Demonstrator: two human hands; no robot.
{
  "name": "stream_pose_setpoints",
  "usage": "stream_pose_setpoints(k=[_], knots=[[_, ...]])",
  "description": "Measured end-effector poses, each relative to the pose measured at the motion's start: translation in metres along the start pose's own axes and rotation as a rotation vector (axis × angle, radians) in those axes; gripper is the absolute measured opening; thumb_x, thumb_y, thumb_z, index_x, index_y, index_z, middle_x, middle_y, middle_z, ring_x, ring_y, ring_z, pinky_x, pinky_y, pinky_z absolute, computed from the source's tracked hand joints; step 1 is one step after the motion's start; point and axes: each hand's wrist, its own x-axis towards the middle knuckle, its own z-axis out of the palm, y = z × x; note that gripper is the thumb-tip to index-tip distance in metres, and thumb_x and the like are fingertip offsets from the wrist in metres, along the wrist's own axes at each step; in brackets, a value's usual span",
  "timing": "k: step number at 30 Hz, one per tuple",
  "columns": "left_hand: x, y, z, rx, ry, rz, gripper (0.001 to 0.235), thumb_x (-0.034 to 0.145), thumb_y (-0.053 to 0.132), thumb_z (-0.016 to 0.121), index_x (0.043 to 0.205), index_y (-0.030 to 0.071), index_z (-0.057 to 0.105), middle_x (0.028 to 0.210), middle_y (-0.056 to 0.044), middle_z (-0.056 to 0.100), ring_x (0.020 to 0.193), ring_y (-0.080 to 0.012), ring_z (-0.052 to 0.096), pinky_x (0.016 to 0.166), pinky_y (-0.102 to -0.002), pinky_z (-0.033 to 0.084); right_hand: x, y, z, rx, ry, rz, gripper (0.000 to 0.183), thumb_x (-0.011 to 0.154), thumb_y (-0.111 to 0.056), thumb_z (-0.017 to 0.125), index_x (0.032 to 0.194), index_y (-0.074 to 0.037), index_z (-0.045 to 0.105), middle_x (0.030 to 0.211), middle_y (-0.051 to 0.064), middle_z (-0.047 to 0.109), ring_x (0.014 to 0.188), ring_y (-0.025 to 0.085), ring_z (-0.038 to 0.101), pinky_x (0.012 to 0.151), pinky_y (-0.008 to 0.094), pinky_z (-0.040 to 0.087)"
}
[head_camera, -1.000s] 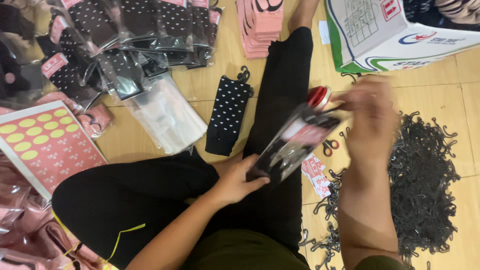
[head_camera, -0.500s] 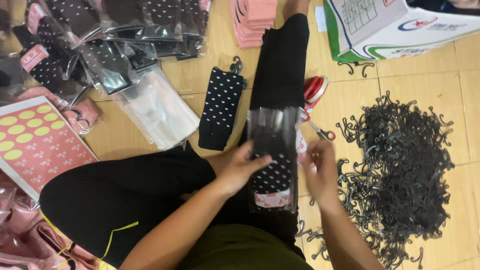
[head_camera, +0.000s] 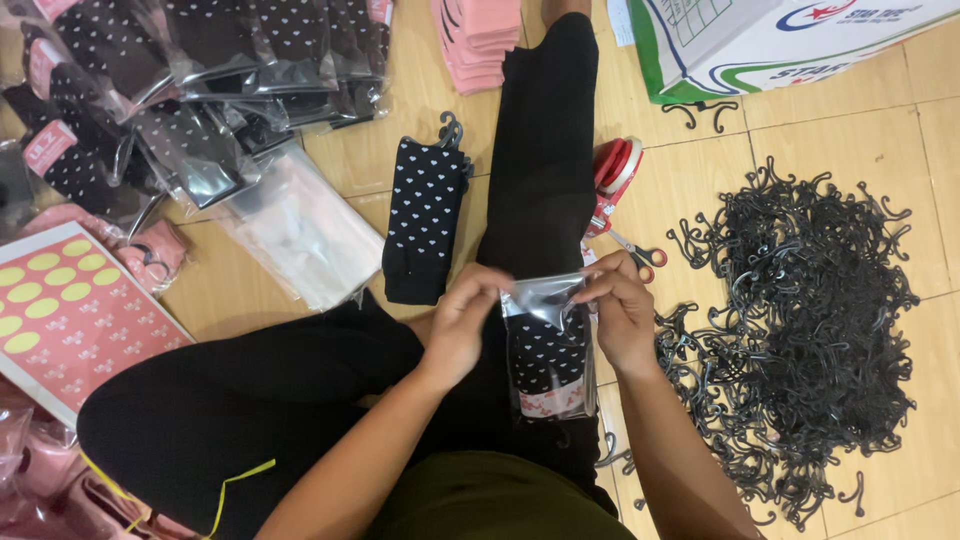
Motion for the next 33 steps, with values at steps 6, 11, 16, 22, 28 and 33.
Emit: stream_pose_setpoints(k=[6, 11, 16, 22, 28, 33], knots=[[-0.009, -0.024, 0.018, -0.216, 0.037, -0.412, 0.035, 0.100, 0.014, 0.079, 0.132, 0.001, 0.078, 0.125, -0.017, 0.081, 0.113, -0.0207, 0.075, 0.094, -0.029, 0.059, 0.021, 0.008, 0.006, -0.065, -0.271, -0.069, 0.041, 0.092, 0.015, 0.053, 0.086, -0.006, 0.087, 0.104, 0.017, 0.072, 0.086, 0.029, 0.067, 0.080, 0.038, 0.057], [-0.019, -0.044, 0.002, -0.139, 0.186, -0.435, 0.036, 0.096, 0.007, 0.081, 0.132, 0.002, 0.079, 0.118, -0.013, 0.082, 0.107, -0.0137, 0.071, 0.096, -0.029, 0.059, 0.032, 0.164, -0.030, -0.270, 0.201, 0.222, 0.024, 0.103, 0.000, 0.057, 0.123, -0.001, 0.070, 0.116, 0.019, 0.059, 0.101, 0.028, 0.058, 0.087, 0.038, 0.052], [-0.019, -0.037, 0.000, -0.115, 0.233, -0.435, 0.035, 0.096, 0.005, 0.081, 0.131, 0.003, 0.080, 0.116, -0.013, 0.083, 0.105, -0.0135, 0.071, 0.096, -0.030, 0.059, 0.046, 0.225, -0.012, 0.125, 0.578, 0.650, 0.013, 0.108, -0.006, 0.059, 0.118, -0.005, 0.068, 0.110, 0.006, 0.055, 0.089, 0.015, 0.067, 0.083, 0.024, 0.064], [-0.017, -0.028, 0.003, -0.091, 0.297, -0.441, 0.034, 0.097, 0.006, 0.080, 0.131, 0.003, 0.080, 0.114, -0.014, 0.083, 0.103, -0.0143, 0.072, 0.093, -0.030, 0.060, 0.013, 0.283, -0.027, -0.390, 0.545, 0.633, 0.021, 0.090, -0.034, 0.074, 0.087, -0.014, 0.081, 0.087, 0.012, 0.074, 0.088, 0.030, 0.071, 0.085, 0.044, 0.052], [-0.010, -0.022, 0.013, 0.061, 0.346, -0.410, 0.031, 0.096, 0.010, 0.082, 0.127, 0.010, 0.084, 0.109, -0.012, 0.083, 0.103, -0.0159, 0.071, 0.094, -0.034, 0.060, 0.032, 0.140, -0.017, -0.218, 0.208, 0.579, 0.014, 0.107, -0.012, 0.064, 0.109, -0.007, 0.077, 0.081, 0.007, 0.070, 0.070, 0.015, 0.068, 0.060, 0.024, 0.057], [-0.006, -0.015, 0.025, 0.293, 0.314, -0.463, 0.032, 0.093, 0.026, 0.083, 0.124, 0.031, 0.086, 0.107, -0.002, 0.087, 0.105, -0.0212, 0.082, 0.090, -0.030, 0.063, 0.032, -0.063, 0.032, -0.062, -0.294, 0.350, 0.076, 0.094, 0.001, 0.076, 0.164, -0.014, 0.051, 0.073, 0.011, 0.076, 0.066, 0.016, 0.072, 0.066, 0.030, 0.065]])
